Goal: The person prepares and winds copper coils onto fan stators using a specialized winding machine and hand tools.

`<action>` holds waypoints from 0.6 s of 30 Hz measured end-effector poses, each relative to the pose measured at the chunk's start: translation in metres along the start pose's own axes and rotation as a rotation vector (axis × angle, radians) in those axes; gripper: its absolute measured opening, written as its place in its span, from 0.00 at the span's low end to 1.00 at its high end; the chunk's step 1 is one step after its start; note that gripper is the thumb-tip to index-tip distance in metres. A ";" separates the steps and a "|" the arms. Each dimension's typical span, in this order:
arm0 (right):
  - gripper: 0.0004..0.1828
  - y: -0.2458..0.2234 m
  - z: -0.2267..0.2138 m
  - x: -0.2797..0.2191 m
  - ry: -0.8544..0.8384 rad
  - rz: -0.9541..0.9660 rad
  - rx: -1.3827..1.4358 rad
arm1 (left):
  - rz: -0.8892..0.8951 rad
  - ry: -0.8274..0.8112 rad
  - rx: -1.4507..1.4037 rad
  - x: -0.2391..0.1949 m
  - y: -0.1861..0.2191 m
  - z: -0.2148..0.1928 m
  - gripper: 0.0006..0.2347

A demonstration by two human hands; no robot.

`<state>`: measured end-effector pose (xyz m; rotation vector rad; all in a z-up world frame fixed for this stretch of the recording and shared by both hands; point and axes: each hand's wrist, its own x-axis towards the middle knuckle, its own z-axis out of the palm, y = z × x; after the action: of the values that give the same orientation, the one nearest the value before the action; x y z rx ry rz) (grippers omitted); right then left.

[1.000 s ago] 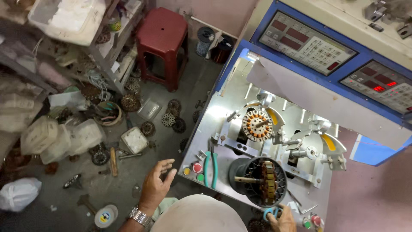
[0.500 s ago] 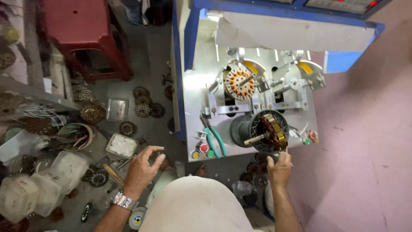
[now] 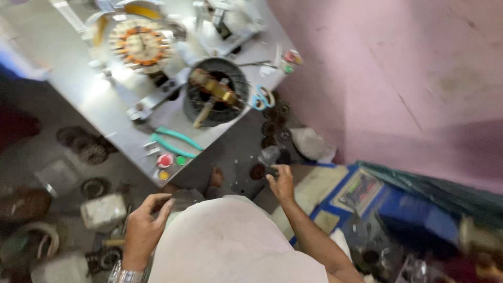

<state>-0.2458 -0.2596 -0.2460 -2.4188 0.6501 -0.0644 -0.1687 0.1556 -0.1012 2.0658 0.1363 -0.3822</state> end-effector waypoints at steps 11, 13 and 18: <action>0.14 0.015 -0.071 -0.152 0.454 0.429 0.104 | 0.412 -0.745 0.373 0.104 -0.014 0.108 0.14; 0.12 0.003 -0.078 -0.192 0.571 0.447 0.060 | 0.380 -0.904 0.507 0.107 -0.004 0.122 0.14; 0.07 -0.009 -0.111 -0.270 0.930 0.596 0.031 | 0.443 -0.944 0.236 0.080 0.033 0.155 0.15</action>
<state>-0.5008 -0.1896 -0.1223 -1.9672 1.7181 -0.9641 -0.1183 0.0001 -0.1709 1.8564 -0.9463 -1.0702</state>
